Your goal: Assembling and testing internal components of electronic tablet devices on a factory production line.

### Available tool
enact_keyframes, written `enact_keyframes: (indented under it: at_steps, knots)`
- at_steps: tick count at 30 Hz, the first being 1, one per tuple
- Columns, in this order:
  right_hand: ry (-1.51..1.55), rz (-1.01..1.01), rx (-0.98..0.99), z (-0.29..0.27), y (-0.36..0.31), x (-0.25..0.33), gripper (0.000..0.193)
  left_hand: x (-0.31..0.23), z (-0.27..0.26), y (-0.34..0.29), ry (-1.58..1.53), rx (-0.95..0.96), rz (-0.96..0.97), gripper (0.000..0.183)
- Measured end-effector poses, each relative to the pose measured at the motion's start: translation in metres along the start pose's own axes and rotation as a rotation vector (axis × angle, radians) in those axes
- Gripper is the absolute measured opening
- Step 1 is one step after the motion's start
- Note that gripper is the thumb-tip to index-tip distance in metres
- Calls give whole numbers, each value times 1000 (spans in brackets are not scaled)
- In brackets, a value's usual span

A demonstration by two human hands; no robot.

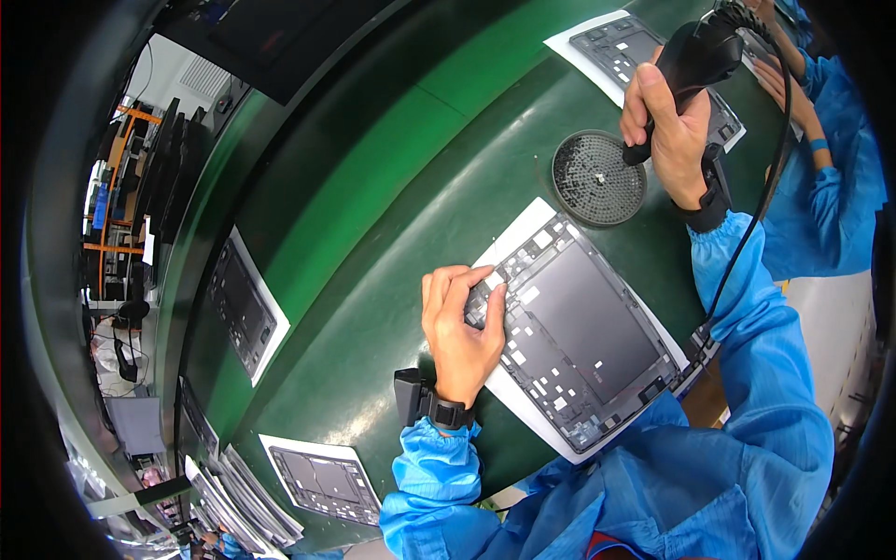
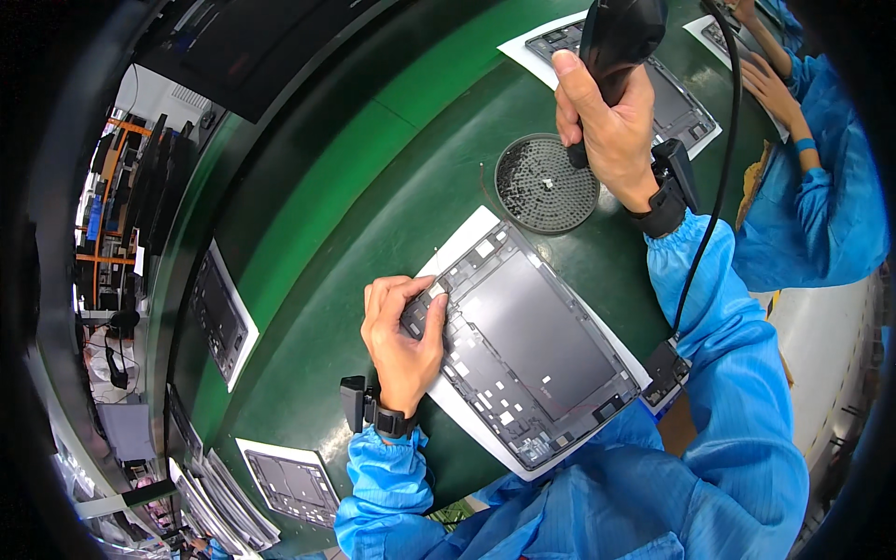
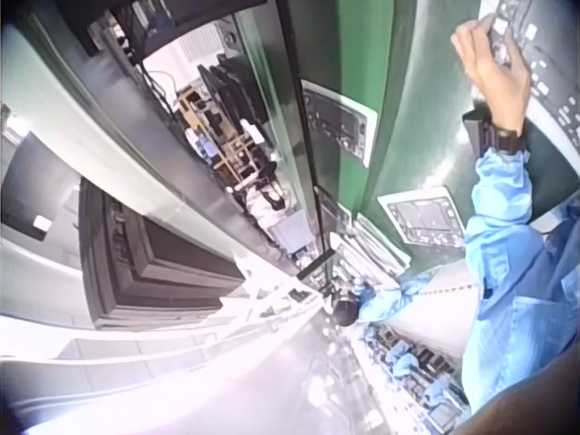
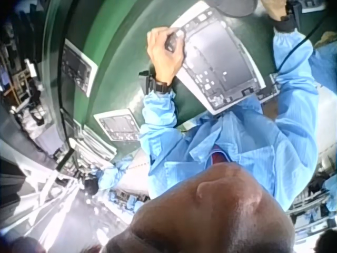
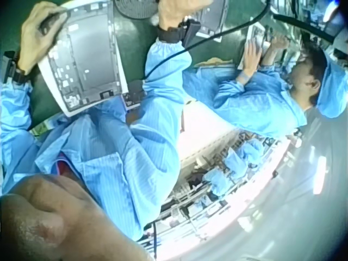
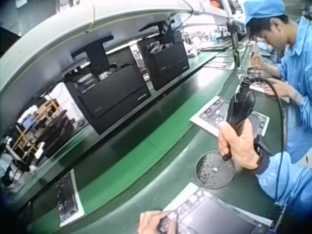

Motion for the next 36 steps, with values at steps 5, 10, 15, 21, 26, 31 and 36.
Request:
enact_keyframes:
  at_steps: [5, 10, 15, 21, 26, 31, 36]
  knots:
    - [-3, 1, 12, 1, -2, -4, 21, 1, 0, 0, -8, -11, 11, 22]
    - [-20, 4, 36, -3, -1, -4, 18, 3, 2, 0, -16, -7, 24, 21]
    - [-65, -59, 8, 11, 3, 20, 16, 3, -2, -2, -30, -30, 31, 20]
    - [191, -2, 130, 105, -41, 72, 21, 6, -3, -6, -61, -61, 56, 22]
    - [258, 51, 271, 138, -66, 51, 22, 8, -2, -8, -107, -60, 36, 18]
    - [279, 79, 281, 146, -70, 45, 21, 8, -6, -12, -67, -46, 87, 25]
    - [243, 86, 318, 149, -74, 38, 22, 1, -3, -14, 107, 22, 195, 32]
Point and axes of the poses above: each hand's wrist, its own y-axis towards the middle knuckle, its own z-axis out of the palm, x = y × z, the point moved 5 cm from there along y, towards the middle knuckle, and after that the axes turned 7 degrees about -y, right-handed, at the moved point
